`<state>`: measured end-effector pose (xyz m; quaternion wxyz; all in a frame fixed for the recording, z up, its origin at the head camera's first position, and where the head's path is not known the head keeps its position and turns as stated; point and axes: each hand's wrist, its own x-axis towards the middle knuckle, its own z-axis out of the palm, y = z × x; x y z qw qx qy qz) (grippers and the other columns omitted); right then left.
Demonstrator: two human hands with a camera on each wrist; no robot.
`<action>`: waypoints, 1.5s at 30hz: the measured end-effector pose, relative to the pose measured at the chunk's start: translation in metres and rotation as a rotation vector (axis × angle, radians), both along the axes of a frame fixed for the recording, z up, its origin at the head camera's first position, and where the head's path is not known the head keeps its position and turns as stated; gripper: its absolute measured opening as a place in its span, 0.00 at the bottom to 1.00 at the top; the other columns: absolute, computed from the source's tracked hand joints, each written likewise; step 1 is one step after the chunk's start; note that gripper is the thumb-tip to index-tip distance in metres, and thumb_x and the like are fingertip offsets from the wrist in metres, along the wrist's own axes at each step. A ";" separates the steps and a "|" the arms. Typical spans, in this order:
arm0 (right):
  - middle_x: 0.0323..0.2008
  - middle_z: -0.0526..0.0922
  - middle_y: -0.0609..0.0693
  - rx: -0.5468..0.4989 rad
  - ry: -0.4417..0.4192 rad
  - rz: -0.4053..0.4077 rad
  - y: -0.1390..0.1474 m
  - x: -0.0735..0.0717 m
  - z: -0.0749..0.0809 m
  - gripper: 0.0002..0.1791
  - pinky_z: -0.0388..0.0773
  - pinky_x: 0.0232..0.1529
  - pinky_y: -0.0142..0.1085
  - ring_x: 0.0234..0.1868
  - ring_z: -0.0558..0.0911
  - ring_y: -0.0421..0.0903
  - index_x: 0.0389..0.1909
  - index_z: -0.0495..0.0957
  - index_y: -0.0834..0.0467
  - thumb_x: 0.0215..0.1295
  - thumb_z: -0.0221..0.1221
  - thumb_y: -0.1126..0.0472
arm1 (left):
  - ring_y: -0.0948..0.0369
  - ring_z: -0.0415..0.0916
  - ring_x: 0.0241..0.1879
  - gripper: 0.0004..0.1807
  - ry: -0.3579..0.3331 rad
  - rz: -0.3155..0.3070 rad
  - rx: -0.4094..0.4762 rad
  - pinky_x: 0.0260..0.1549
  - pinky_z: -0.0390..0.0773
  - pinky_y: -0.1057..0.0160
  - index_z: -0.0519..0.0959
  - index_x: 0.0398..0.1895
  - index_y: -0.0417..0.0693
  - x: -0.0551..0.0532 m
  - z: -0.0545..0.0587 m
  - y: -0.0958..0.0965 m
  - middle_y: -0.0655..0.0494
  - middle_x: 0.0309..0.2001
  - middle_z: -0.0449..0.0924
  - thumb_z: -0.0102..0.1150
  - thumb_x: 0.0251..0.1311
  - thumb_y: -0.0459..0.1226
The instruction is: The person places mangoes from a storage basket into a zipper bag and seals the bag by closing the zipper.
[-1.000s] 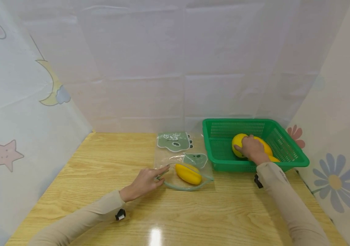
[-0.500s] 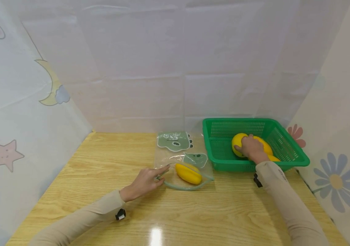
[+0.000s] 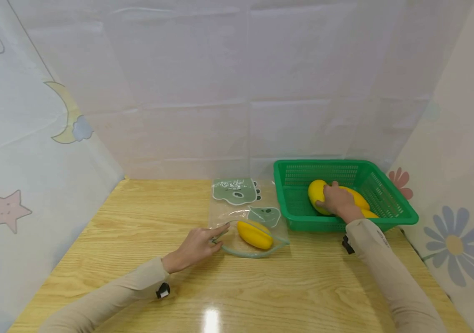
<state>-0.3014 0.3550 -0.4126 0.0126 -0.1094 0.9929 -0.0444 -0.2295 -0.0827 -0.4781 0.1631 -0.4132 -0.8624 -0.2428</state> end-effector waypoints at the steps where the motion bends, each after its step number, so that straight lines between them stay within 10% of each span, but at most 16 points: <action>1: 0.51 0.66 0.84 0.003 0.001 0.000 0.000 0.000 0.000 0.37 0.76 0.27 0.50 0.28 0.76 0.58 0.59 0.63 0.84 0.67 0.59 0.52 | 0.75 0.46 0.12 0.28 -0.001 0.000 -0.002 0.09 0.52 0.77 0.77 0.62 0.41 0.000 0.000 0.000 0.50 0.41 0.87 0.69 0.54 0.30; 7: 0.50 0.69 0.83 0.009 0.006 -0.009 -0.002 0.000 0.001 0.42 0.78 0.32 0.56 0.36 0.78 0.67 0.61 0.59 0.83 0.67 0.59 0.48 | 0.75 0.46 0.12 0.28 -0.003 -0.005 0.002 0.09 0.52 0.77 0.77 0.62 0.40 0.001 0.002 0.000 0.50 0.44 0.87 0.69 0.54 0.30; 15: 0.21 0.73 0.56 -0.086 -0.079 -0.020 0.000 0.001 -0.003 0.48 0.67 0.20 0.40 0.19 0.71 0.49 0.67 0.47 0.82 0.69 0.58 0.48 | 0.75 0.46 0.12 0.28 -0.003 -0.001 -0.006 0.09 0.52 0.77 0.78 0.61 0.41 0.000 0.001 0.000 0.50 0.44 0.87 0.69 0.55 0.30; 45: 0.20 0.65 0.52 -0.115 -0.011 -0.001 0.003 0.001 -0.002 0.24 0.64 0.22 0.39 0.20 0.66 0.47 0.35 0.69 0.70 0.63 0.63 0.52 | 0.75 0.46 0.10 0.29 -0.044 -0.002 -0.009 0.08 0.52 0.77 0.76 0.63 0.40 0.002 0.003 0.000 0.49 0.41 0.87 0.68 0.55 0.28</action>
